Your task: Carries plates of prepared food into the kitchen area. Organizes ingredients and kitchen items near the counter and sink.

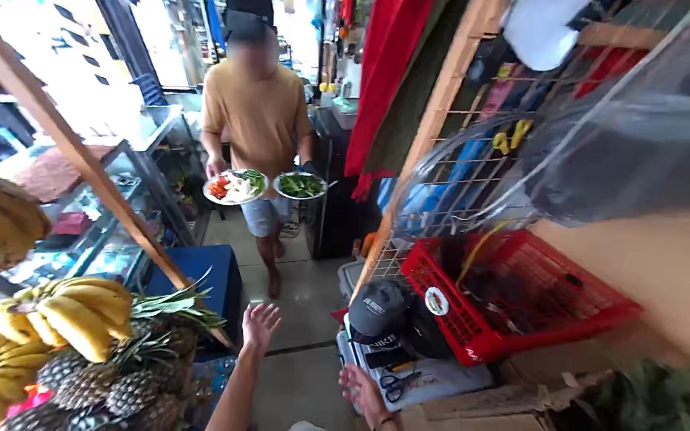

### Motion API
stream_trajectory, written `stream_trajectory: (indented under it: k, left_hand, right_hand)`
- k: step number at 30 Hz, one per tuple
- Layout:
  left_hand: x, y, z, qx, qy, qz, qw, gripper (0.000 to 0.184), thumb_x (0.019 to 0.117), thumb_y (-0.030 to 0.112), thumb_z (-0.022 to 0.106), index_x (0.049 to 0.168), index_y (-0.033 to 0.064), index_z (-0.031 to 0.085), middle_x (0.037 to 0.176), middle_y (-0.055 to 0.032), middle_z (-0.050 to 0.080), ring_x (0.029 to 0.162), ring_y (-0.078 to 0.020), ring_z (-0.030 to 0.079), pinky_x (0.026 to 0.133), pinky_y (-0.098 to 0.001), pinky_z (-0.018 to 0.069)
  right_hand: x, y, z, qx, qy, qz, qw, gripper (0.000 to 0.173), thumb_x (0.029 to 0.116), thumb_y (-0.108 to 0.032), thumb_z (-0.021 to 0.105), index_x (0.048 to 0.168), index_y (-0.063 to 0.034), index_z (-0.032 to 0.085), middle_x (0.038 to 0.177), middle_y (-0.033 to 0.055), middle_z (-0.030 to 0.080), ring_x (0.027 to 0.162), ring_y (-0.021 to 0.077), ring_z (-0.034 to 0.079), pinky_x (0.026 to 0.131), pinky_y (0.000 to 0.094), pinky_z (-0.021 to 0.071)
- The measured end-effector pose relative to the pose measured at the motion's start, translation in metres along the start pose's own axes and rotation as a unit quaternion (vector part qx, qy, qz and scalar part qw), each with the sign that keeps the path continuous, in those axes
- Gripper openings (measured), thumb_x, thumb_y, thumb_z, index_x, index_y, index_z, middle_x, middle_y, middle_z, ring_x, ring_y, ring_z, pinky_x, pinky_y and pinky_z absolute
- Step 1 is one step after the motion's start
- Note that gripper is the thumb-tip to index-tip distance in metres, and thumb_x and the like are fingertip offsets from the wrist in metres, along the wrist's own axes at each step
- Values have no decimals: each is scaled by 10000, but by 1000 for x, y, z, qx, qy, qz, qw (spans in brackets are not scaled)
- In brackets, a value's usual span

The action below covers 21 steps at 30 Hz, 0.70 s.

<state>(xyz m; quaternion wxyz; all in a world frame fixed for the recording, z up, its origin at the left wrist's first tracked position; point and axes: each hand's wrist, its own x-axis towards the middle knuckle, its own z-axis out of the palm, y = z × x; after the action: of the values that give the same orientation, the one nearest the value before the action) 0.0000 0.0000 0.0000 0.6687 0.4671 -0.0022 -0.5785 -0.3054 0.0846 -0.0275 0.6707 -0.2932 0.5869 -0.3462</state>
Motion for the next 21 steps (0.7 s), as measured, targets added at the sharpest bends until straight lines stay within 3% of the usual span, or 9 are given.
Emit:
stream_trajectory:
  k: [5,8,10,13,15,17,18,20,21]
  left_hand:
    - [-6,60,26,-60,-25,98,993,670,1087,543,105,1477,69,373,1395,-200,574,1237,-354,605,968,-566,506]
    - [-1,87,37,-59,-16,137,989,660,1094,539,131,1511,66,323,1416,-206,551,1246,-358,604,967,-567,521]
    - [1,100,44,-66,2,149,987,660,1095,545,159,1549,74,253,1468,-219,496,1277,-371,577,978,-582,509]
    - [4,110,52,-96,41,147,984,701,1073,602,171,1585,123,187,1542,-227,401,1320,-404,527,972,-634,487]
    - [3,112,52,-118,55,149,980,724,1050,651,154,1584,169,234,1534,-200,428,1307,-401,536,942,-656,497]
    - [-5,112,50,-154,56,163,973,729,1024,691,169,1536,213,368,1450,-154,543,1246,-355,590,911,-631,523]
    - [-12,112,48,-176,42,181,967,704,1028,681,181,1518,228,404,1438,-123,565,1270,-323,583,956,-627,512]
    - [-28,109,43,-197,35,217,955,617,1066,596,196,1496,213,420,1422,-98,574,1295,-280,568,1017,-600,492]
    - [-35,106,38,-201,46,227,952,587,1084,556,208,1501,201,418,1425,-97,574,1306,-273,564,1039,-587,487]
  right_hand:
    - [68,-116,48,8,-15,-99,995,492,1128,-329,287,1349,0,580,1186,152,702,1023,235,693,828,408,571]
    - [105,-173,76,26,3,-143,989,482,1127,-320,287,1387,-7,545,1261,162,674,1090,246,678,869,428,563]
    - [122,-200,93,57,30,-155,986,473,1127,-308,306,1473,-26,463,1380,181,604,1184,285,636,917,469,540]
    - [141,-226,107,114,80,-127,982,535,1129,-376,309,1588,-104,280,1553,191,449,1317,356,552,975,543,512]
    - [151,-234,109,162,102,-98,977,605,1112,-493,298,1605,-144,262,1600,186,394,1351,390,526,980,585,507]
    - [154,-239,109,199,113,-85,970,691,1080,-608,272,1600,-154,287,1590,204,396,1327,412,541,962,611,516]
    - [152,-239,108,206,112,-88,968,721,1065,-647,253,1601,-165,282,1579,210,400,1317,412,541,958,623,515]
    - [144,-232,110,200,132,-105,965,731,1050,-677,240,1572,-178,355,1500,186,504,1273,352,576,945,594,523]
    - [138,-226,109,197,147,-120,962,692,1063,-644,263,1549,-170,399,1496,150,525,1308,304,566,992,566,517]
